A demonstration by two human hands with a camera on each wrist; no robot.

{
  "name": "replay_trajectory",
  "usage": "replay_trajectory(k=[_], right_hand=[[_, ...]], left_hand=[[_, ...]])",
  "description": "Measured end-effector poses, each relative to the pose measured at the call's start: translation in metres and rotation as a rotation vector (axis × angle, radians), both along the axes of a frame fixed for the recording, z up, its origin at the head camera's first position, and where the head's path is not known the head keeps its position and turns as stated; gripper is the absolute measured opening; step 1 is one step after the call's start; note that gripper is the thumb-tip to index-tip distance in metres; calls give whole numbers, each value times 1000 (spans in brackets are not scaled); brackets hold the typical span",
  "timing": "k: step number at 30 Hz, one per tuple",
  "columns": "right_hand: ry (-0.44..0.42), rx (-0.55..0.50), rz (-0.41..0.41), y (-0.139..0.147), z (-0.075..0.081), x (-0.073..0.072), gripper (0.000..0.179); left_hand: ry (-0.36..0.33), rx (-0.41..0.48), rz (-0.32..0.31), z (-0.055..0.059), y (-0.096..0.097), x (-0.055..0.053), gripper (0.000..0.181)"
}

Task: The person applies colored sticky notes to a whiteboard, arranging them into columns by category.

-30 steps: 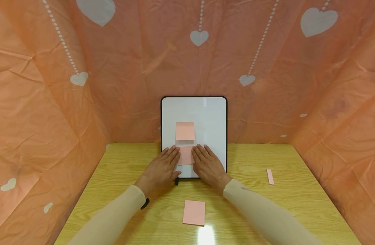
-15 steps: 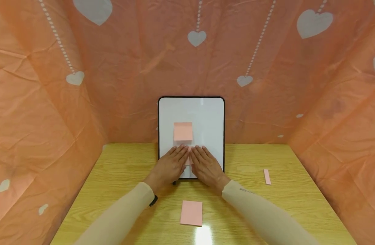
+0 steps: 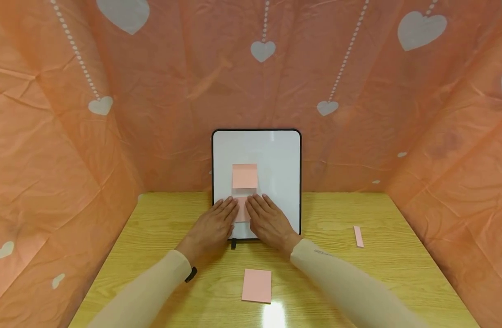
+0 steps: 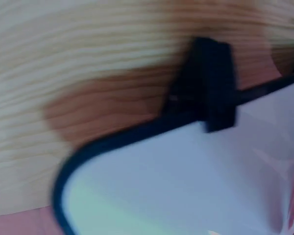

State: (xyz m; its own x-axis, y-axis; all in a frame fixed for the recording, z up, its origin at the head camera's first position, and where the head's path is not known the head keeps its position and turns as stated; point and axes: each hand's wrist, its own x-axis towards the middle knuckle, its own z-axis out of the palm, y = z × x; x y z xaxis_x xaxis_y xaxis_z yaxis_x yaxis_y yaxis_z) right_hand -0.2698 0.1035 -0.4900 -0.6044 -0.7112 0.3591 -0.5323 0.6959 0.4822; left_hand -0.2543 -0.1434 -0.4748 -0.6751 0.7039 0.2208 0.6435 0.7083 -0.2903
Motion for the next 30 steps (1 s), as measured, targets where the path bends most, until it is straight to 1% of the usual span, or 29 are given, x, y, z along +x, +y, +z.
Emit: replay_trajectory(k=[3,6,11,14,16,20,24,27,30], right_hand=[[-20,34,10,-6,2,-2,61],[-20,31,-1,-3,0,-3,60],[17,-17,-32,11,-6,-3,59],[29,-52,-16,15,-7,-4,59],[34,-70,7,16,-8,-4,59],[36,-79,20,15,-8,-4,60],[29,-68,9,15,-9,-3,62],[25,-57,2,15,-10,-4,63],[33,-48,-6,16,-10,-4,62]], left_hand=[[-6,3,7,-1,0,0,58],[-10,-1,14,-1,0,1,59],[-20,-17,26,2,1,3,59],[-30,-29,37,5,4,5,58],[-33,-32,32,6,8,4,57],[-21,-31,3,8,21,0,59],[34,-84,-10,7,30,-7,63],[64,-117,-15,7,32,-10,64],[47,-107,-16,6,29,-10,62]])
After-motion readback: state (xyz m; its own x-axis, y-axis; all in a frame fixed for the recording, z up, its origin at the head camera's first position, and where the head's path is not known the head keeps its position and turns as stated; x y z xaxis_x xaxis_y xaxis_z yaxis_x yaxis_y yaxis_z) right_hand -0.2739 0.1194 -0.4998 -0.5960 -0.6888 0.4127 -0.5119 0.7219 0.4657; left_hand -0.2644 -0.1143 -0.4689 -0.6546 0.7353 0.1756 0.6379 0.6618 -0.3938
